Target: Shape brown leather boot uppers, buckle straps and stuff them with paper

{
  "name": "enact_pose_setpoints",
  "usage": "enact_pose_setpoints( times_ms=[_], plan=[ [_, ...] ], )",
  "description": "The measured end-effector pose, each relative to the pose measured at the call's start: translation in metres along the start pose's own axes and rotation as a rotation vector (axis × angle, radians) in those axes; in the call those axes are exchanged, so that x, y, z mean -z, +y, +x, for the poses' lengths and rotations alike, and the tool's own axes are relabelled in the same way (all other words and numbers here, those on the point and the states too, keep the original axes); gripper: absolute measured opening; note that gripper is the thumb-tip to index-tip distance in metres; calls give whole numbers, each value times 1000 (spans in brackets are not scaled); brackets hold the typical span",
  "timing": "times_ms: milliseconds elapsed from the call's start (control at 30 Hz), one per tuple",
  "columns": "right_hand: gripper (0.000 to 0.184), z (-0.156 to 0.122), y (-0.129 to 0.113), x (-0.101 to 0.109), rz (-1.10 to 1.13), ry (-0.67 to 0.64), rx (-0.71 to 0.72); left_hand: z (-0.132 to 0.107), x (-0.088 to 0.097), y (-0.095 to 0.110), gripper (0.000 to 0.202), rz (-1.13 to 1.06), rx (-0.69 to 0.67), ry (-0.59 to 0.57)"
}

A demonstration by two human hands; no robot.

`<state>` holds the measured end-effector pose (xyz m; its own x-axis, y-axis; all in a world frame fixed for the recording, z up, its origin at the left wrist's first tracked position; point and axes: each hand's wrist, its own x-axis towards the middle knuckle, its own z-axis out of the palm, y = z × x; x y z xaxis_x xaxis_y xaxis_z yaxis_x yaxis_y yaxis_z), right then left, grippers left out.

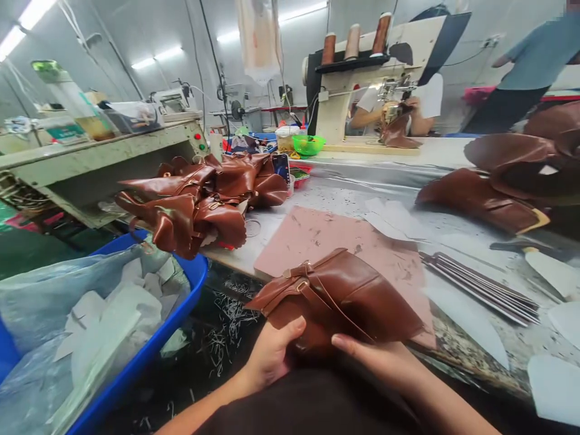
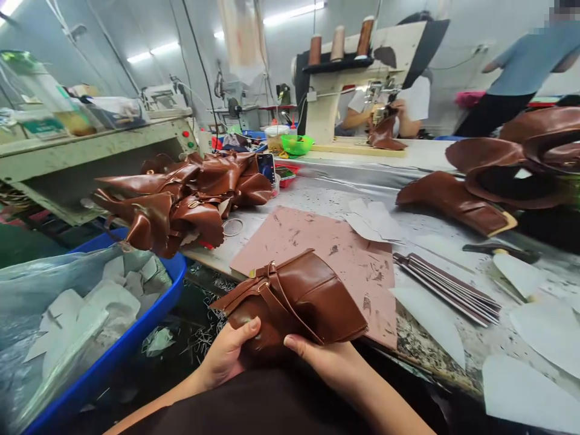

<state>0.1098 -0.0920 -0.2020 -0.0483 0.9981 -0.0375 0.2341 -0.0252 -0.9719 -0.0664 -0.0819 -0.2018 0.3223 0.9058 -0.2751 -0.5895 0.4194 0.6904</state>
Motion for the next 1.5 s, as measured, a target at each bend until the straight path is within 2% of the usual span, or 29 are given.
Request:
enact_pose_setpoints(
  times_ms=[133,200,300,367,433,500,567,700,767,867,967,1100,1133,1200,1267,1333,1400,1433,1500],
  plan=[
    [37,11,-16,1,159,-83,64,4,-1,1,29,-43,100,-53],
    [36,17,-23,1,209,-56,116,10,-6,6,32,-75,126,-110],
    [29,31,-34,2,213,112,203,20,-24,18,33,-134,149,-195],
    [23,42,-40,4,214,271,262,25,-39,26,30,-170,135,-245],
    [26,53,-45,7,243,440,342,29,-52,31,27,-201,107,-308],
    [34,63,-50,12,286,535,400,33,-62,33,24,-237,94,-391],
    [41,70,-56,17,331,464,385,37,-67,33,21,-285,88,-480],
    [50,68,-69,26,429,70,265,44,-69,35,25,-329,33,-574],
    [51,63,-73,29,433,66,216,45,-68,37,29,-316,12,-563],
    [45,57,-73,28,371,262,186,44,-69,39,30,-274,11,-517],
    [38,62,-64,23,296,383,268,43,-71,37,31,-236,-5,-469],
    [29,76,-42,17,325,422,336,46,-72,33,29,-199,-32,-446],
    [30,77,-36,17,336,456,334,46,-71,32,28,-173,-48,-428],
    [38,75,-27,21,259,605,358,44,-67,32,27,-89,-64,-339],
    [56,66,-23,26,19,700,504,41,-61,31,20,7,-29,-196],
    [72,54,-23,28,-313,592,730,39,-57,28,19,67,25,-59],
    [73,45,-27,25,-597,412,909,38,-54,23,16,60,-5,-6],
    [71,43,-28,23,-694,382,951,39,-53,21,14,34,-23,-24],
    [66,43,-29,18,-771,439,1001,40,-53,17,16,-35,-21,-113]
  ],
)
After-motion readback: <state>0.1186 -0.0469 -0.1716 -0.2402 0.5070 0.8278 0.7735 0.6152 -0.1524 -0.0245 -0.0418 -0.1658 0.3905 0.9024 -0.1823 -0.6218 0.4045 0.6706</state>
